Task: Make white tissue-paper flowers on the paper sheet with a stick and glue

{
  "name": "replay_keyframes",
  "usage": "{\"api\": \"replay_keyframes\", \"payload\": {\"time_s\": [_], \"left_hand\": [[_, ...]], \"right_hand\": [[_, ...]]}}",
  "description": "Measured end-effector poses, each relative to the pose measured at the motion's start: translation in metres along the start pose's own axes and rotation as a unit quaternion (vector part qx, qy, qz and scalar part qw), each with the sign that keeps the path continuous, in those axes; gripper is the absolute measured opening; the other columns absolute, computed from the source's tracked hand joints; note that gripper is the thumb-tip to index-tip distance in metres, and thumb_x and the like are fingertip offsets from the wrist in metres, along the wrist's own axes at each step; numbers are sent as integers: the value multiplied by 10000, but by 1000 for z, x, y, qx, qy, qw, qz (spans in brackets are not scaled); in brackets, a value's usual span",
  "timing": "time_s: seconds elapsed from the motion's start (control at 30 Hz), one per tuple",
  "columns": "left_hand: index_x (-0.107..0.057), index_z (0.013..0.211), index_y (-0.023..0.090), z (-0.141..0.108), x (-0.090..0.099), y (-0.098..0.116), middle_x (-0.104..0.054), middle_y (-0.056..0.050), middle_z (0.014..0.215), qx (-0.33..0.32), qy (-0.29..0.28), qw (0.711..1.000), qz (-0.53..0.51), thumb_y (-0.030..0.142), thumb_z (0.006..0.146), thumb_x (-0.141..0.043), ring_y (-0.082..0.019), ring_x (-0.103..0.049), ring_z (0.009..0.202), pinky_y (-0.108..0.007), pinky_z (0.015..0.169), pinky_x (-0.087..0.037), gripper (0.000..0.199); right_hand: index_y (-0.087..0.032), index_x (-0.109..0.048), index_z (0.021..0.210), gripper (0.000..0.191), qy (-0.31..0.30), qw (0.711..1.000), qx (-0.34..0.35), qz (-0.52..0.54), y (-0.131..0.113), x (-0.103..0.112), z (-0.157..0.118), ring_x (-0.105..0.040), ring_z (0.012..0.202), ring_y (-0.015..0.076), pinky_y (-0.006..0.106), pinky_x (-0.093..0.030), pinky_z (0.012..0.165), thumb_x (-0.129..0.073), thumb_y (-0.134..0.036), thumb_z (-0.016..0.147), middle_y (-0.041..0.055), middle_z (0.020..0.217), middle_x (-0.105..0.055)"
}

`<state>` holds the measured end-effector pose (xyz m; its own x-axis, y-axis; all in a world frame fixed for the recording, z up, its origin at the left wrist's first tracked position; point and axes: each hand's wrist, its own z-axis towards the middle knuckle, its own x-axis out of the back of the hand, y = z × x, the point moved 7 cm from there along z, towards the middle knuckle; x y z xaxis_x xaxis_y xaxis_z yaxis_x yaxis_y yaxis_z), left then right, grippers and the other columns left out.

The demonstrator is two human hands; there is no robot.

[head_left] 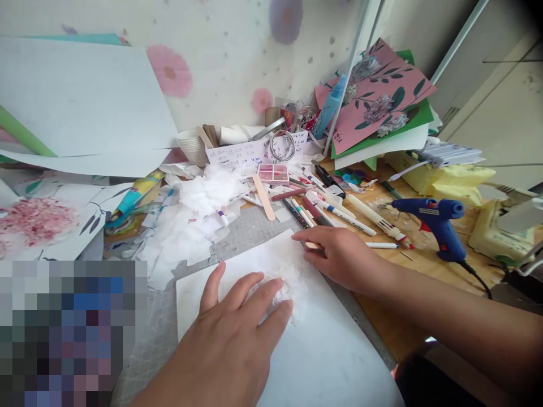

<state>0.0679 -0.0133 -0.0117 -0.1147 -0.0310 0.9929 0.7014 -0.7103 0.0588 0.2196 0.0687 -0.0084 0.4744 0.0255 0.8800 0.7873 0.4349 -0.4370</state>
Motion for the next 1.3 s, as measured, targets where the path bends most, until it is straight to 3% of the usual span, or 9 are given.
{"api": "replay_keyframes", "payload": {"time_s": [0.17, 0.3, 0.4, 0.57, 0.63, 0.77, 0.9, 1.13, 1.3], "left_hand": [[-513, 1220, 344, 0, -6, -3, -525, 27, 1335, 14, -13, 1000, -8, 155, 836, -474, -275, -453, 1202, -636, 1056, -51, 430], [-515, 1231, 323, 0, -4, 0, -585, 3, 1243, 6, -15, 1000, -24, 217, 867, -476, -272, -476, 1171, -644, 1060, -88, 381], [-530, 1225, 322, 1, 0, 1, -603, -2, 1205, 13, -15, 999, -35, 208, 874, -472, -265, -479, 1164, -639, 1064, -98, 373], [-544, 1210, 314, 1, 2, 1, -532, -10, 1330, 13, -12, 999, -39, 204, 883, -468, -279, -462, 1185, -645, 1060, -79, 353], [-534, 1219, 324, 1, 2, 0, -529, -2, 1334, 10, -14, 999, -39, 214, 880, -480, -276, -464, 1186, -642, 1060, -91, 361], [-538, 1226, 312, 1, 2, 1, -557, -14, 1299, 10, -17, 999, -40, 243, 884, -482, -276, -478, 1171, -636, 1062, -100, 354], [-564, 1191, 301, 0, 0, 2, -564, -14, 1285, 23, -5, 999, -35, 245, 901, -454, -266, -468, 1182, -627, 1070, -80, 315], [-577, 1187, 306, 1, 3, 2, -579, -18, 1262, 14, 14, 999, -40, 264, 868, -532, -250, -497, 1145, -610, 1087, -92, 325], [-564, 1191, 324, 1, 2, 1, -556, 8, 1298, 32, 13, 999, -40, 292, 881, -525, -249, -474, 1179, -601, 1088, -51, 313]], "right_hand": [[-201, -608, 1092, 308, 91, 988, 123, 25, -30, 12, -18, -614, 700, 140, 251, -469, 638, -569, -120, 797, 14, 833, -677], [-198, -565, 1151, 290, 23, 971, 238, -6, -54, -3, -36, -610, 717, 161, 284, -454, 623, -533, -169, 864, 39, 853, -669], [-200, -570, 1136, 280, 0, 971, 239, 8, -55, -4, -35, -615, 715, 163, 287, -462, 620, -534, -155, 862, 36, 833, -666], [-211, -584, 959, 187, 166, 972, 159, 50, -49, 35, -29, -607, 707, 149, 262, -480, 620, -559, -83, 824, 44, 818, -650], [-209, -588, 929, 181, 193, 965, 171, 46, -53, 40, -32, -588, 716, 154, 266, -470, 613, -563, -72, 814, 52, 821, -627], [-176, -638, 866, 146, 98, 956, 274, -27, -66, 14, -38, -511, 646, 159, 294, -405, 557, -523, -92, 833, 55, 785, -607], [-162, -648, 849, 154, 10, 962, 273, -8, -59, -8, -37, -498, 672, 160, 290, -400, 580, -508, -104, 820, 58, 800, -595], [-178, -610, 903, 199, 20, 973, 214, 84, -49, 8, -28, -545, 721, 131, 249, -449, 626, -506, -56, 784, 53, 868, -565], [-186, -606, 872, 200, 32, 971, 234, 48, -55, 26, -25, -544, 699, 134, 258, -447, 610, -497, -48, 777, 44, 837, -557]]}}
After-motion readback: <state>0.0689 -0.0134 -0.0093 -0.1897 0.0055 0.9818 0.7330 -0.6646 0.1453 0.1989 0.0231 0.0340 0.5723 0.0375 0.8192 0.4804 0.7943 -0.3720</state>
